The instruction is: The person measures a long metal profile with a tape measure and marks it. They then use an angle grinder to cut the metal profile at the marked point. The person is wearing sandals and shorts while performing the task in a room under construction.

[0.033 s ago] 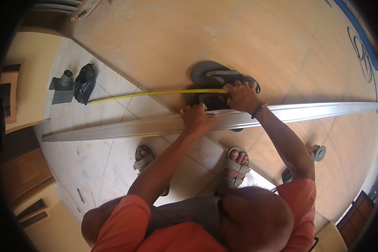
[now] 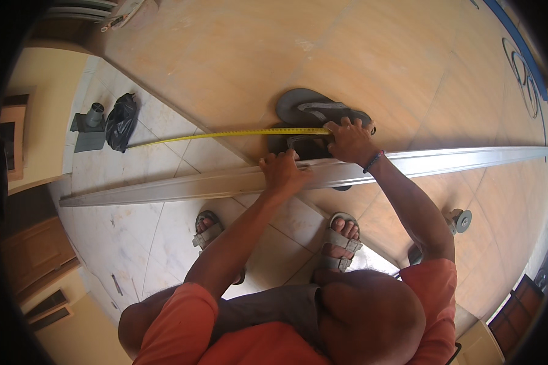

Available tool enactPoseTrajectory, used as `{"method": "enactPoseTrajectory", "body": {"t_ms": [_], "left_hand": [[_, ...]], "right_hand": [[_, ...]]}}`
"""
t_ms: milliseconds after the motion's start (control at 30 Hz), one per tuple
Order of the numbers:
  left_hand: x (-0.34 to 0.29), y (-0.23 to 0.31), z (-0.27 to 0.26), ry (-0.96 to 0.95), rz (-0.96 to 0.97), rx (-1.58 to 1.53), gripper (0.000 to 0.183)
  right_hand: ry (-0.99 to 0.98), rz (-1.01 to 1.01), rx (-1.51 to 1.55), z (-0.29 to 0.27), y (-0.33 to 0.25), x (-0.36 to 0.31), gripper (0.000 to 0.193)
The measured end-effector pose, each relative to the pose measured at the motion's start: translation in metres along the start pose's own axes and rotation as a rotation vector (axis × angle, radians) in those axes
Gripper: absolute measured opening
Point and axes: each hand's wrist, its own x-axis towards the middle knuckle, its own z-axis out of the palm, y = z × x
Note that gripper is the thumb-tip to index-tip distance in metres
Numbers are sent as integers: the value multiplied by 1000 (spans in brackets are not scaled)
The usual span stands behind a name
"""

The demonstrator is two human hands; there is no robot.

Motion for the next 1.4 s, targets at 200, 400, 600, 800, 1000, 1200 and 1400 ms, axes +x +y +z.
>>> {"method": "enactPoseTrajectory", "body": {"t_ms": [200, 400, 600, 800, 1000, 1200, 1400], "left_hand": [[2, 2, -1, -25, -5, -6, 54], [-2, -2, 0, -7, 0, -16, 50], [0, 4, -7, -37, -17, 2, 53], [0, 2, -9, -39, -18, -23, 53], [-2, 3, -5, 23, 3, -60, 51], [-5, -4, 1, 125, 32, -131, 50], [-10, -4, -20, -12, 7, -60, 49]], "right_hand": [[-209, -1, 309, -22, 25, 10, 54], [-309, 4, 401, -39, 50, 6, 54], [20, 22, 83, 17, 61, 5, 32], [-30, -202, 346, 10, 82, 14, 17], [104, -201, 222, -3, 135, -8, 14], [73, -398, 230, 26, 60, 11, 18], [266, -257, 285, 8, 98, -3, 20]]}}
